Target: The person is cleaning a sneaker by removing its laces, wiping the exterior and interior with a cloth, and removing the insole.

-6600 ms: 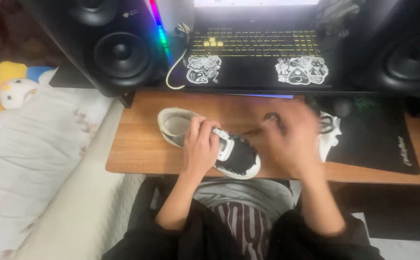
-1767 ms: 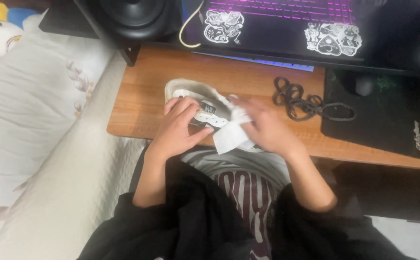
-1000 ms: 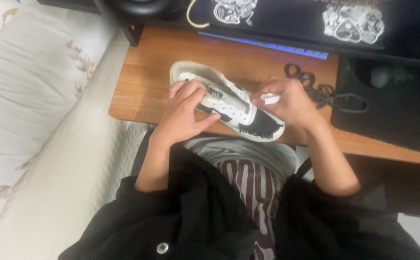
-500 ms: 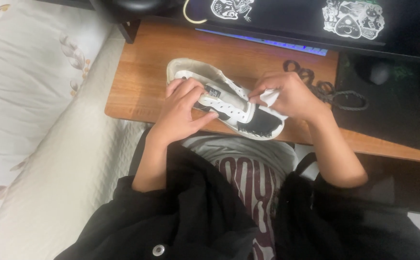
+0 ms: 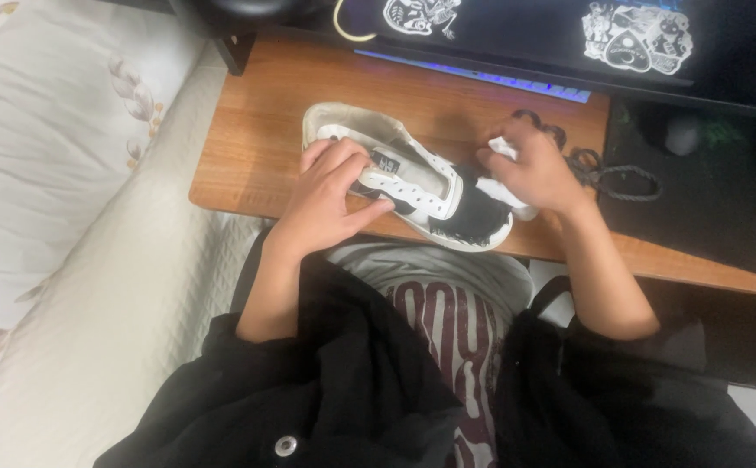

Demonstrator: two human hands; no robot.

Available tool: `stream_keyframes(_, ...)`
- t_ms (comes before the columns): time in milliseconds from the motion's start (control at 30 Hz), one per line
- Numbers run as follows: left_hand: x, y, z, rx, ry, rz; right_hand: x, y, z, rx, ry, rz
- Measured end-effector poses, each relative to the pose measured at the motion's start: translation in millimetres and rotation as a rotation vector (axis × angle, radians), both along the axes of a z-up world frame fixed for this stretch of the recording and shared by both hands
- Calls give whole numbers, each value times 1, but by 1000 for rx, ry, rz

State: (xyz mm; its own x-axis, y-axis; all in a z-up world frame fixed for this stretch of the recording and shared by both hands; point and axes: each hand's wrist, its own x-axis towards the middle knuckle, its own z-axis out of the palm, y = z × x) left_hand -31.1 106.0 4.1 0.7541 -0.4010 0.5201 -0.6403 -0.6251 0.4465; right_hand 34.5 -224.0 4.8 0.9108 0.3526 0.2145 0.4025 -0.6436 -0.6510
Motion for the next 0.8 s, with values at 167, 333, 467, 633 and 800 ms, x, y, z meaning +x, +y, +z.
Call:
stream_keyframes(167,0,-1,1,-6,21,1,-20,11,24,107,-225,94)
stream_keyframes(333,-2,-2,1,11,12,-1,-28,25,49,10,-124,287)
stream_keyframes(467,1,-2,3,10,2,14,1,-28,30,-296,-39,-58)
stream_keyframes(633,-2,-3,8,62,44,-9,-30,18,67,297,-404,-184)
stream_keyframes(800,0,0,-1,20,13,14,-38,53,7,84,-203,276)
